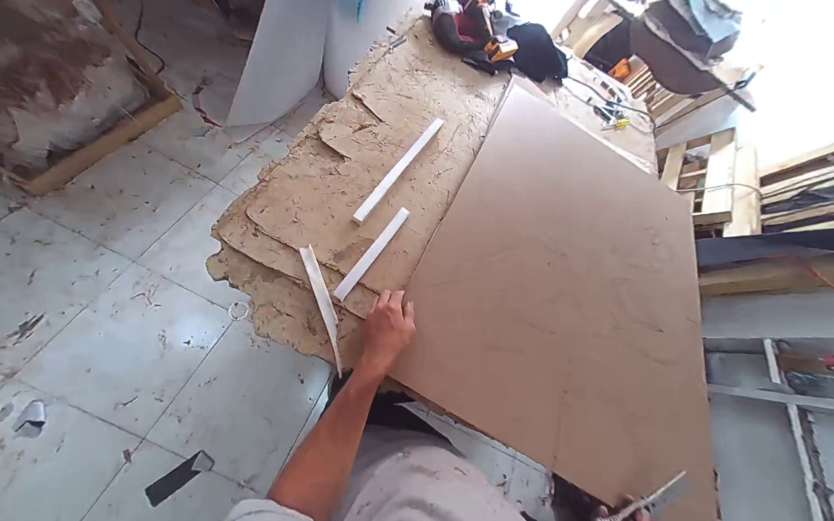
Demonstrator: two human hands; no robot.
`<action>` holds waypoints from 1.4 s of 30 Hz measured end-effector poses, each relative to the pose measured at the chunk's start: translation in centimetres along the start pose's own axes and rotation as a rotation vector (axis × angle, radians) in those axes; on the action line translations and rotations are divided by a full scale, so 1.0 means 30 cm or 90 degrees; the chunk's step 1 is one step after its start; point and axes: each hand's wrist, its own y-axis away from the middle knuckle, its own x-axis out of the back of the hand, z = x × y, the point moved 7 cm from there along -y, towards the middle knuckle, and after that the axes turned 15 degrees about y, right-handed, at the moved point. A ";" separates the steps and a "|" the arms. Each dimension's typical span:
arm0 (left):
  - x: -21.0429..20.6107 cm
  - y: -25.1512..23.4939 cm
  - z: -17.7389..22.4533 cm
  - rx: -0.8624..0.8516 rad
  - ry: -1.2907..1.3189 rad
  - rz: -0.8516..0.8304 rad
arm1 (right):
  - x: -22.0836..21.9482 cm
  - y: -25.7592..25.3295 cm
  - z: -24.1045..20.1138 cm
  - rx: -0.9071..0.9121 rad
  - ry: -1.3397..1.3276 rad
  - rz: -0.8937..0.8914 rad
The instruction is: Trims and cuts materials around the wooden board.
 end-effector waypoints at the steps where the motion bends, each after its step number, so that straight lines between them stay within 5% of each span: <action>1: 0.001 -0.002 -0.001 0.002 0.001 -0.018 | -0.032 0.016 -0.008 0.000 -0.003 -0.001; 5: 0.011 -0.014 0.018 -0.002 -0.045 -0.028 | -0.095 0.006 -0.023 0.010 0.022 0.008; 16: 0.013 0.051 0.093 0.055 -0.112 -0.071 | 0.026 -0.073 -0.036 0.026 -0.055 0.044; 26: -0.502 0.686 0.060 0.144 -0.006 -0.148 | 0.563 -0.526 -0.201 0.028 0.052 0.069; 30: -0.609 0.806 0.060 0.169 0.004 -0.162 | 0.661 -0.646 -0.241 0.022 0.069 0.040; 36: -0.606 0.733 0.042 0.211 0.013 -0.316 | 0.643 -0.593 -0.171 0.056 -0.016 0.034; 42: -0.469 0.264 0.266 0.078 0.075 -0.264 | 0.485 -0.235 0.020 0.017 -0.080 0.040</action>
